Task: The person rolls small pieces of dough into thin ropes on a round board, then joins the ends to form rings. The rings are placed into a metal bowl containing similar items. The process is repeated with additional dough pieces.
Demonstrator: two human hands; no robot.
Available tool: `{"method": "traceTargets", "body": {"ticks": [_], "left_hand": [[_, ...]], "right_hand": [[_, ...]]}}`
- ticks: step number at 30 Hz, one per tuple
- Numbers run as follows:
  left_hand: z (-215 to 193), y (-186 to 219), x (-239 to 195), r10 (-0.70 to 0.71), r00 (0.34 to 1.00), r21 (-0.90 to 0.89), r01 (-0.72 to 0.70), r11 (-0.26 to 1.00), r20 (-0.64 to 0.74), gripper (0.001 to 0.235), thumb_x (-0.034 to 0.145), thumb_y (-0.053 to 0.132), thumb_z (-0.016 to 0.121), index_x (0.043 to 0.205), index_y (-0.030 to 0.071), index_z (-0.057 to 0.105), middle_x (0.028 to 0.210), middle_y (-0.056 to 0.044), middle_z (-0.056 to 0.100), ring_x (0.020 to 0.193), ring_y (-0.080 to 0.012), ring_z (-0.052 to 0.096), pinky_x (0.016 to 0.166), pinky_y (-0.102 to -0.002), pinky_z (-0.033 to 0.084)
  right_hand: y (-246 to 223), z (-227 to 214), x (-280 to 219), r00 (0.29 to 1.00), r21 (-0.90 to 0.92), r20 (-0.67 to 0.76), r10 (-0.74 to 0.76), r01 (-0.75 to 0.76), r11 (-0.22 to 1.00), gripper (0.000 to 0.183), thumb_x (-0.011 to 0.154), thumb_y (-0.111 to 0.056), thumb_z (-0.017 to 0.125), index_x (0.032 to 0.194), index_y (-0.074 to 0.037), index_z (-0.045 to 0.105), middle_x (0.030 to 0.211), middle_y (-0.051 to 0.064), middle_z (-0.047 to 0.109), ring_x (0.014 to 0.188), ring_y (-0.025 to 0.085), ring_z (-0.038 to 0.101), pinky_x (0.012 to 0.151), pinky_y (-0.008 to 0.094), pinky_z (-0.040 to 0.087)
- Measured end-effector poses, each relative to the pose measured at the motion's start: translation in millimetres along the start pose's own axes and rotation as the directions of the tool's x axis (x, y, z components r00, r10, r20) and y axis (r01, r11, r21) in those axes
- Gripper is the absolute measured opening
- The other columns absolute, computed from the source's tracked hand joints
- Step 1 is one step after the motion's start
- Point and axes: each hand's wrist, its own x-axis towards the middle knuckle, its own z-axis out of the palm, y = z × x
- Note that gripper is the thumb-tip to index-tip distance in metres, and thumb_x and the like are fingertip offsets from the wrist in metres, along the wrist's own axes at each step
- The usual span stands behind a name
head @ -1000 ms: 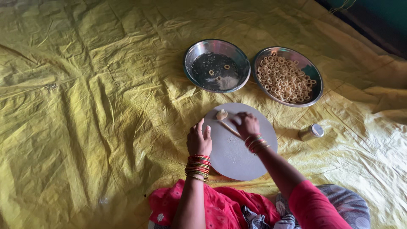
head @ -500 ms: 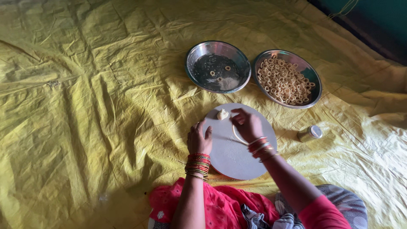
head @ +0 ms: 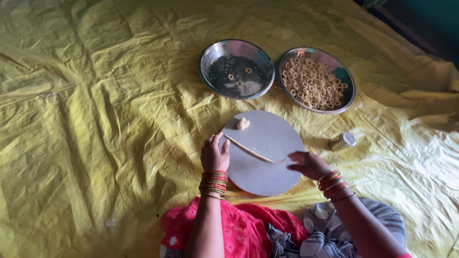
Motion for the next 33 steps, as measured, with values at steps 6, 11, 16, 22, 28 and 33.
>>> {"method": "traceTargets", "body": {"ticks": [6,11,16,22,28,33], "left_hand": [[6.6,-1.5,0.9,0.030,0.999,0.024,-0.030,0.999,-0.013,0.043,0.095,0.040,0.066,0.131,0.018,0.065,0.136,-0.014,0.062,0.124,-0.0364,0.058,0.103,-0.047,0.045],[9.3,-9.1,2.5,0.038,0.999,0.016,-0.039,0.999,0.023,0.045,0.096,0.045,0.065,0.130,0.016,0.066,0.131,-0.013,0.066,0.122,-0.0341,0.061,0.104,-0.046,0.047],[11.0,-13.5,1.8,0.023,0.999,0.028,-0.024,0.999,0.041,0.048,0.095,0.049,0.063,0.129,0.014,0.066,0.130,-0.015,0.066,0.122,-0.0352,0.061,0.103,-0.047,0.047],[9.5,-10.9,0.6,-0.011,0.998,0.044,0.008,0.999,0.066,0.054,0.096,0.055,0.059,0.132,0.015,0.065,0.134,-0.017,0.064,0.123,-0.0370,0.059,0.104,-0.048,0.046],[9.9,-7.4,1.5,0.004,0.994,0.054,-0.010,0.998,0.112,0.057,0.096,0.056,0.058,0.136,0.015,0.060,0.138,-0.016,0.061,0.126,-0.0361,0.058,0.105,-0.049,0.045],[6.2,-5.9,1.1,-0.008,0.995,0.042,0.004,0.999,0.095,0.058,0.096,0.056,0.059,0.137,0.015,0.061,0.138,-0.016,0.061,0.125,-0.0371,0.057,0.105,-0.049,0.045]], "right_hand": [[37.4,23.0,25.7,0.973,-0.046,-0.215,0.080,-0.092,0.995,0.068,0.097,-0.060,0.053,0.150,-0.016,0.050,0.151,0.016,0.050,0.143,0.034,0.042,0.116,0.049,0.035],[20.3,43.9,101.8,0.966,-0.161,-0.259,0.011,-0.054,0.985,0.088,0.098,-0.061,0.040,0.164,-0.012,0.007,0.172,0.012,0.005,0.158,0.032,-0.003,0.125,0.056,0.003],[-14.6,77.1,123.4,0.968,-0.435,-0.246,-0.044,-0.070,0.898,0.104,0.095,-0.067,0.048,0.162,-0.005,-0.001,0.171,0.017,-0.001,0.158,0.036,-0.005,0.124,0.059,0.002],[-49.5,135.7,39.7,0.970,-0.372,-0.097,-0.222,0.172,0.912,0.109,0.090,-0.070,0.054,0.160,-0.006,0.002,0.169,0.016,0.005,0.157,0.034,-0.001,0.124,0.058,0.004],[-15.6,100.7,121.8,0.921,-0.402,-0.376,-0.099,-0.066,0.913,0.105,0.098,-0.069,0.050,0.164,-0.002,0.003,0.171,0.022,0.003,0.158,0.037,-0.002,0.124,0.062,0.002],[-18.6,116.3,107.8,0.970,-0.706,-0.239,-0.047,-0.141,0.694,0.108,0.095,-0.070,0.044,0.166,-0.001,0.001,0.173,0.022,0.004,0.157,0.038,-0.001,0.122,0.058,0.004]]}}
